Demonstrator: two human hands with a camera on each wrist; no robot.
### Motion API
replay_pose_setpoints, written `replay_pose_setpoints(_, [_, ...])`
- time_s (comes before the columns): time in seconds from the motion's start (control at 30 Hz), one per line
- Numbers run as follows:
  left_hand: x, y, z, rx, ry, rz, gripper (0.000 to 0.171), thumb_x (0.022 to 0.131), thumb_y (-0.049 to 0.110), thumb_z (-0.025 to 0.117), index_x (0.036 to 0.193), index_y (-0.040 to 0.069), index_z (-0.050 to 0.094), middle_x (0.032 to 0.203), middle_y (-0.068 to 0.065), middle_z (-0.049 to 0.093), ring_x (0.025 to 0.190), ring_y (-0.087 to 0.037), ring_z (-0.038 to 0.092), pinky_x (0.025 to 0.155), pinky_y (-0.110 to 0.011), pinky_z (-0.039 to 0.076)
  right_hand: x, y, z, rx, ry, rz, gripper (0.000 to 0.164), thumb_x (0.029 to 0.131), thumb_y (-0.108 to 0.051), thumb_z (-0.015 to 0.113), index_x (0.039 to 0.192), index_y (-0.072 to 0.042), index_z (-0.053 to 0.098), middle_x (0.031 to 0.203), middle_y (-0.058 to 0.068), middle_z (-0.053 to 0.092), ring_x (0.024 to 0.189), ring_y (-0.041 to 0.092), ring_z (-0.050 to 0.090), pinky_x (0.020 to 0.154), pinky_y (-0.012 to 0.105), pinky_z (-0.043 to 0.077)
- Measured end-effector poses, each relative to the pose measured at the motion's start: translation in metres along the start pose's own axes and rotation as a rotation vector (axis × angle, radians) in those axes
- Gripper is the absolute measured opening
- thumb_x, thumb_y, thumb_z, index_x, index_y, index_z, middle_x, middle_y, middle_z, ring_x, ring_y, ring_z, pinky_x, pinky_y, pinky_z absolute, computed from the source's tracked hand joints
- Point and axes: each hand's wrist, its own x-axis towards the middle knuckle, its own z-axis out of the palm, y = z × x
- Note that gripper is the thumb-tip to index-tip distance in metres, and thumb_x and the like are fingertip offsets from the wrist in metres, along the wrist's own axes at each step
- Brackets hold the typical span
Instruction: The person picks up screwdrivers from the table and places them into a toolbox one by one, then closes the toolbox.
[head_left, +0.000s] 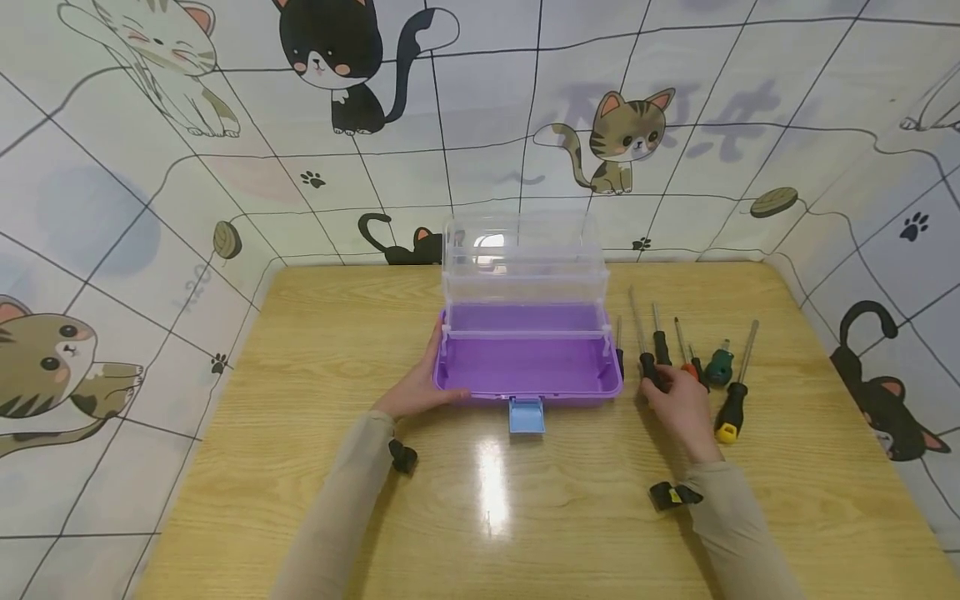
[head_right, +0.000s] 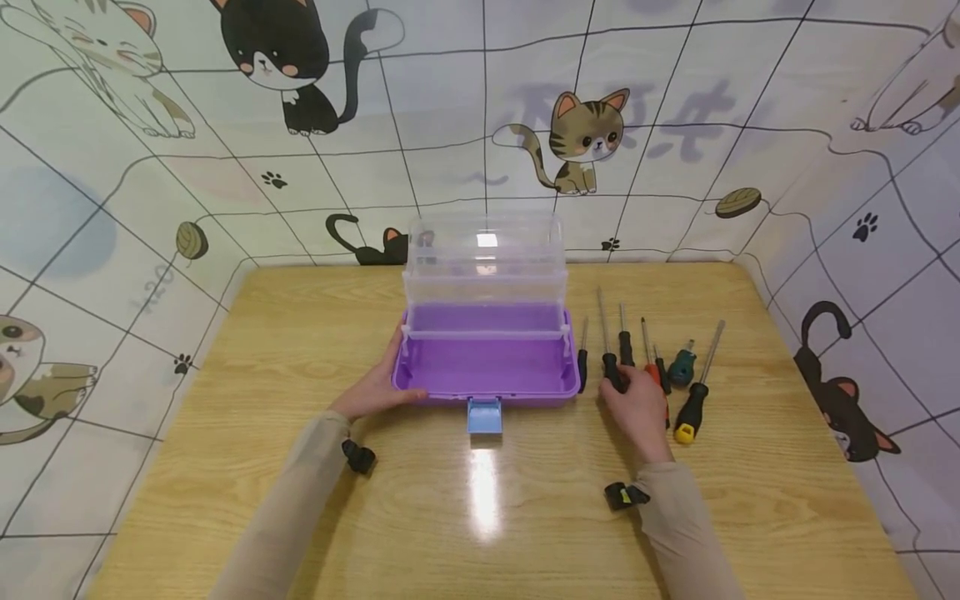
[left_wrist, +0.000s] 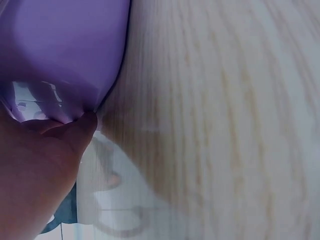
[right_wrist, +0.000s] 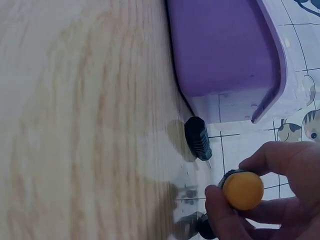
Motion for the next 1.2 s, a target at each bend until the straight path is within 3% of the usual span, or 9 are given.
replay_pose_setpoints(0.13, [0.000,0.000,-0.001,0.007,0.007,-0.008,0.132,0.071,0.028,0.087,0.146,0.052,-0.019,0.160,0.007,-0.010,0.143,-0.028,0.013,0.112,-0.050,0.019,0.000,0.000,-0.001,0.022,0.035,-0.006,0.046,0.092,-0.020,0.059,0.123,0.014,0.057,0.102,0.030,0.063,0.082,0.034,0.061,0.062,0.034,0.046])
replay_pose_setpoints(0.47, [-0.001,0.001,-0.001,0.017,0.004,0.002,0.130,0.074,0.026,0.085,0.147,0.047,-0.020,0.159,0.006,-0.014,0.145,-0.025,0.004,0.113,-0.050,0.013,-0.003,-0.004,-0.008,0.108,0.128,0.062,0.043,0.088,-0.020,0.061,0.120,0.008,0.062,0.103,0.026,0.063,0.090,0.035,0.057,0.072,0.038,0.043])
replay_pose_setpoints(0.6, [-0.006,0.019,-0.002,0.005,-0.014,0.013,0.129,0.076,0.018,0.083,0.150,0.034,-0.021,0.159,-0.005,-0.015,0.144,-0.032,0.002,0.113,-0.054,0.011,-0.004,-0.003,-0.008,0.145,0.207,0.058,0.040,0.086,-0.018,0.063,0.119,0.005,0.063,0.105,0.024,0.062,0.093,0.033,0.056,0.075,0.037,0.043])
replay_pose_setpoints(0.73, [-0.010,0.037,-0.003,-0.002,-0.032,0.005,0.127,0.077,0.014,0.081,0.151,0.024,-0.021,0.159,-0.011,-0.015,0.144,-0.036,0.002,0.113,-0.055,0.012,-0.003,-0.002,-0.009,0.169,0.307,-0.004,0.035,0.083,-0.013,0.068,0.114,0.004,0.067,0.103,0.020,0.061,0.093,0.027,0.054,0.078,0.031,0.041])
replay_pose_setpoints(0.97, [-0.001,0.006,0.000,-0.006,-0.011,0.004,0.129,0.076,0.015,0.083,0.147,0.044,-0.021,0.159,-0.001,-0.015,0.144,-0.033,0.006,0.113,-0.053,0.014,-0.002,-0.002,-0.012,0.202,0.428,-0.107,0.033,0.080,-0.006,0.071,0.111,0.005,0.068,0.096,0.018,0.060,0.082,0.013,0.048,0.069,0.015,0.037])
replay_pose_setpoints(1.2, [0.000,-0.004,-0.001,-0.015,0.001,-0.005,0.130,0.072,0.028,0.087,0.145,0.054,-0.018,0.160,0.003,-0.011,0.144,-0.031,0.011,0.112,-0.052,0.017,-0.003,-0.002,-0.018,0.189,0.423,-0.152,0.034,0.082,-0.008,0.070,0.114,0.002,0.068,0.093,0.015,0.058,0.079,0.011,0.046,0.069,0.018,0.038])
